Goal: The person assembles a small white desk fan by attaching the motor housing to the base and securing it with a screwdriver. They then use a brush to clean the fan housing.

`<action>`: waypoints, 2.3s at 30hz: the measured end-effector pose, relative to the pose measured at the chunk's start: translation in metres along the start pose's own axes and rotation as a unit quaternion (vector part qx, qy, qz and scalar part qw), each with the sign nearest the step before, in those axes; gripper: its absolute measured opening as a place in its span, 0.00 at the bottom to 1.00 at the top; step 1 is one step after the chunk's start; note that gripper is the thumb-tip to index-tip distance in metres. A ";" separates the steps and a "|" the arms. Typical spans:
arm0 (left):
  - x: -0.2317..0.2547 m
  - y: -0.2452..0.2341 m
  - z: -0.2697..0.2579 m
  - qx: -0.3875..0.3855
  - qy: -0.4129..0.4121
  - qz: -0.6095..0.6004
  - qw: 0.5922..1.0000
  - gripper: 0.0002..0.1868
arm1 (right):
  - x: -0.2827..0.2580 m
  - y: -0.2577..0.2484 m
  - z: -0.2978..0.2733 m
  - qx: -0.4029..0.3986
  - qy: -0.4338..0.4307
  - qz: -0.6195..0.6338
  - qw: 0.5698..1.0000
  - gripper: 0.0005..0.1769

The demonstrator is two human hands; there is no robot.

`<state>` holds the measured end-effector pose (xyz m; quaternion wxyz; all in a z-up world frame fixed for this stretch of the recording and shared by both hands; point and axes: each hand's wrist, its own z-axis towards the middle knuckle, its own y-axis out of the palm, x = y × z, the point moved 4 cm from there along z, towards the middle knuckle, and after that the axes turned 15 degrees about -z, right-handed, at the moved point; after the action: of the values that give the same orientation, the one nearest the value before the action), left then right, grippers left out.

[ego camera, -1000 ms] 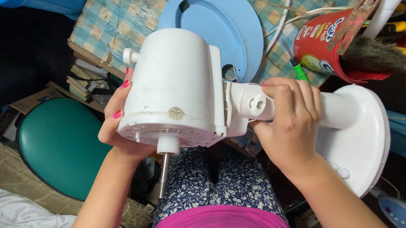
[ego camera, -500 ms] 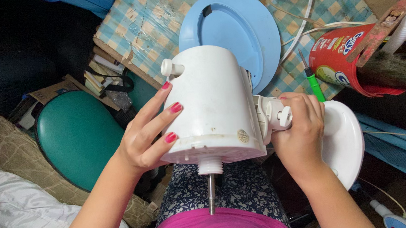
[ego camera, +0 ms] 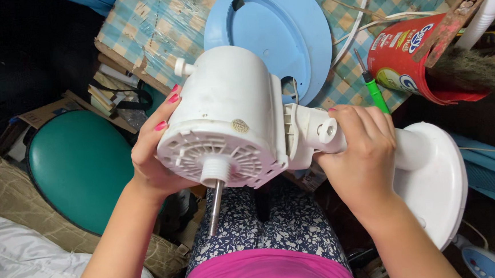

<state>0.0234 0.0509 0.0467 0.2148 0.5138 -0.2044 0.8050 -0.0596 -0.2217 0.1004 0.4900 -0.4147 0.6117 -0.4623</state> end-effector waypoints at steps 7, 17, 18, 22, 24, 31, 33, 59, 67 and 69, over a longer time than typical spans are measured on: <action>-0.012 -0.003 0.002 -0.033 -0.039 0.039 0.998 0.63 | 0.008 0.021 0.006 -0.073 0.013 0.023 0.997 0.23; -0.005 -0.001 0.025 -0.062 -0.052 0.079 0.994 0.61 | 0.012 0.035 0.021 -0.157 0.041 0.080 0.984 0.33; -0.004 -0.001 0.029 -0.069 -0.053 0.084 0.993 0.61 | 0.012 0.037 0.021 -0.182 0.063 0.101 0.976 0.32; 0.000 -0.004 0.042 -0.089 -0.061 0.102 0.989 0.61 | 0.013 0.043 0.021 -0.233 0.081 0.162 0.955 0.34; 0.000 -0.006 0.047 -0.106 -0.085 0.123 0.983 0.62 | 0.016 0.049 0.023 -0.249 0.067 0.186 0.948 0.34; -0.021 -0.002 0.052 -0.121 -0.168 0.102 0.973 0.61 | 0.031 0.094 0.034 -0.297 0.046 0.151 0.942 0.38; -0.028 -0.001 0.050 -0.115 -0.162 0.087 0.976 0.60 | 0.037 0.105 0.034 -0.296 0.054 0.155 0.941 0.38; -0.038 0.004 0.017 -0.079 -0.260 0.063 0.960 0.63 | 0.066 0.102 0.013 -0.314 0.006 0.164 0.935 0.37; -0.039 0.009 -0.005 -0.017 -0.289 -0.002 0.957 0.62 | 0.038 0.117 0.006 -0.309 -0.042 0.048 0.949 0.53; -0.038 0.009 -0.007 -0.017 -0.277 0.025 0.960 0.63 | 0.037 0.117 0.005 -0.299 -0.040 0.046 0.952 0.53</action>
<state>0.0283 0.0423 0.0081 0.1388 0.7077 -0.2823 0.6326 -0.0675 -0.2311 -0.0218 0.3881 -0.5317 0.7204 -0.2185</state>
